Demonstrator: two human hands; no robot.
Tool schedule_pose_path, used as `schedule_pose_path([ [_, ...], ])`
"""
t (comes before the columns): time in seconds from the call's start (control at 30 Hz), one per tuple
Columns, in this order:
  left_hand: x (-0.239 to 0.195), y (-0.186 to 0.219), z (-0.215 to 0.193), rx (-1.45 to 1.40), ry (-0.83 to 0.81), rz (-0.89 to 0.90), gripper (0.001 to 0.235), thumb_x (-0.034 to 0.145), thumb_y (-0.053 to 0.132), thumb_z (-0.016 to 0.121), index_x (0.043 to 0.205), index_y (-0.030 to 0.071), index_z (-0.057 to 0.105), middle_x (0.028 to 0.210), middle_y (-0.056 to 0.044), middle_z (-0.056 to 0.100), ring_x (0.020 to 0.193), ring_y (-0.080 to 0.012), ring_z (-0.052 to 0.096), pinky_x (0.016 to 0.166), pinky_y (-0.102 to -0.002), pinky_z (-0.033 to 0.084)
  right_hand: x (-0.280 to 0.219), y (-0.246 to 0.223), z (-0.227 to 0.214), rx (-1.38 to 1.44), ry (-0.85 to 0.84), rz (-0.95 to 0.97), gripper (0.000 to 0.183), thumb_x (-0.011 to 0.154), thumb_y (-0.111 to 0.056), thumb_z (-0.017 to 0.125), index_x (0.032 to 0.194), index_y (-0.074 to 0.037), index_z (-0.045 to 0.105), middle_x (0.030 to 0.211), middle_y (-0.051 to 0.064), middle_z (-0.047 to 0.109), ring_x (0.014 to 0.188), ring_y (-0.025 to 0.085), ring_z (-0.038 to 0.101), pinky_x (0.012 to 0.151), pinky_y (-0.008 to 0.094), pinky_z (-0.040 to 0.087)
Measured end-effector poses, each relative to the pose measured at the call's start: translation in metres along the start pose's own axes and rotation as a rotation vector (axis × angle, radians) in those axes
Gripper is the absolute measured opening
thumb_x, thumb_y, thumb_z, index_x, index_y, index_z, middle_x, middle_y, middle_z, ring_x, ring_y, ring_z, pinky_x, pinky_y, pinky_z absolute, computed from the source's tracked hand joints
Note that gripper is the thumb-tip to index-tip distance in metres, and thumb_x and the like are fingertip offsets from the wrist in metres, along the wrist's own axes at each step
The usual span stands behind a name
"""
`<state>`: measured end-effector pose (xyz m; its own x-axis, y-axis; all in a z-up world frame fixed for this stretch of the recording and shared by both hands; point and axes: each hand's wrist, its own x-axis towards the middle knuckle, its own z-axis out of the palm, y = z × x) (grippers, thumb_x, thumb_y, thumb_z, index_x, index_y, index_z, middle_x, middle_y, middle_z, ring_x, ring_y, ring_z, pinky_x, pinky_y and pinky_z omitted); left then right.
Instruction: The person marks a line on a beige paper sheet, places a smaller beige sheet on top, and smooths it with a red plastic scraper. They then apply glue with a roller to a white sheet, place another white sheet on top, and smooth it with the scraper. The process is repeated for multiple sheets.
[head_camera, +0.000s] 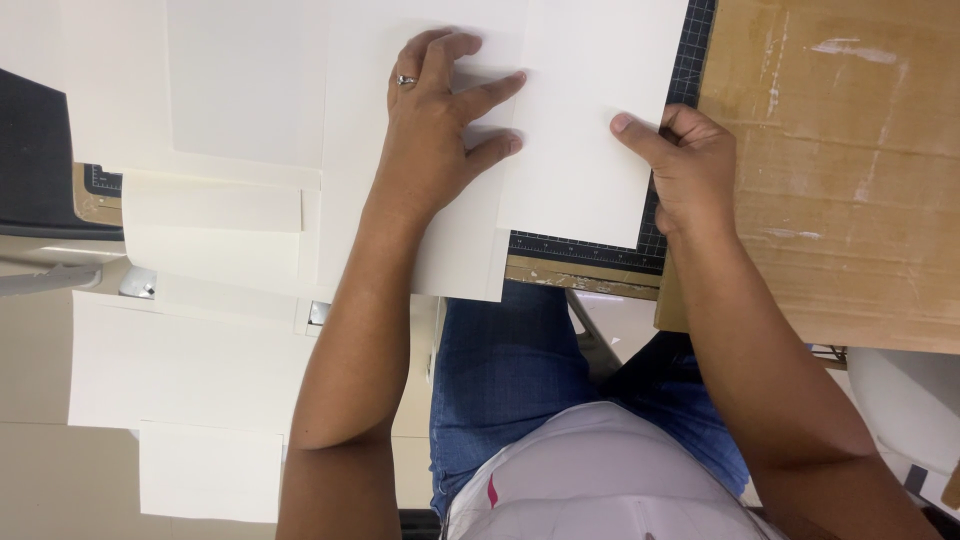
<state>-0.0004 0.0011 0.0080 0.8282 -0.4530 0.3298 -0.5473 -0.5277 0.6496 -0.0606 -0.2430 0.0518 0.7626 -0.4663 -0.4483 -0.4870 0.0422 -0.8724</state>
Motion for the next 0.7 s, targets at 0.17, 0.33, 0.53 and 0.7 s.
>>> schedule_pose_path([
  [0.17, 0.0, 0.001, 0.001, -0.003, -0.001, -0.006, 0.049, 0.085, 0.028, 0.093, 0.131, 0.023, 0.076, 0.139, -0.011, 0.047, 0.135, -0.0368, 0.033, 0.108, -0.06, 0.037, 0.003, 0.004, -0.002, -0.012, -0.007, -0.03, 0.02, 0.077, -0.019, 0.091, 0.086, -0.014, 0.074, 0.096, -0.001, 0.08, 0.084, 0.007, 0.074, 0.075, 0.021, 0.066],
  [0.33, 0.001, 0.006, -0.002, -0.043, -0.011, -0.018, 0.042, 0.089, 0.026, 0.089, 0.128, 0.02, 0.077, 0.139, -0.014, 0.046, 0.135, -0.0367, 0.032, 0.109, -0.062, 0.037, 0.008, 0.012, -0.004, 0.019, -0.012, -0.053, 0.02, 0.077, -0.018, 0.091, 0.086, -0.014, 0.073, 0.096, 0.0, 0.08, 0.082, 0.007, 0.074, 0.072, 0.022, 0.066],
  [0.53, 0.0, 0.006, 0.001, 0.008, 0.025, 0.029, 0.04, 0.089, 0.027, 0.086, 0.127, 0.019, 0.078, 0.138, -0.017, 0.047, 0.134, -0.0387, 0.033, 0.109, -0.063, 0.037, 0.004, 0.01, -0.004, 0.002, -0.015, -0.065, 0.019, 0.08, -0.019, 0.089, 0.091, -0.015, 0.075, 0.095, -0.003, 0.078, 0.081, 0.004, 0.071, 0.074, 0.019, 0.064],
  [0.7, 0.0, 0.006, 0.004, 0.046, 0.039, 0.038, 0.041, 0.088, 0.026, 0.085, 0.128, 0.021, 0.077, 0.138, -0.018, 0.046, 0.133, -0.0397, 0.033, 0.107, -0.062, 0.039, 0.005, 0.012, -0.005, -0.014, -0.032, -0.109, 0.021, 0.083, -0.02, 0.087, 0.097, -0.014, 0.074, 0.096, -0.003, 0.078, 0.083, 0.003, 0.069, 0.076, 0.017, 0.062],
])
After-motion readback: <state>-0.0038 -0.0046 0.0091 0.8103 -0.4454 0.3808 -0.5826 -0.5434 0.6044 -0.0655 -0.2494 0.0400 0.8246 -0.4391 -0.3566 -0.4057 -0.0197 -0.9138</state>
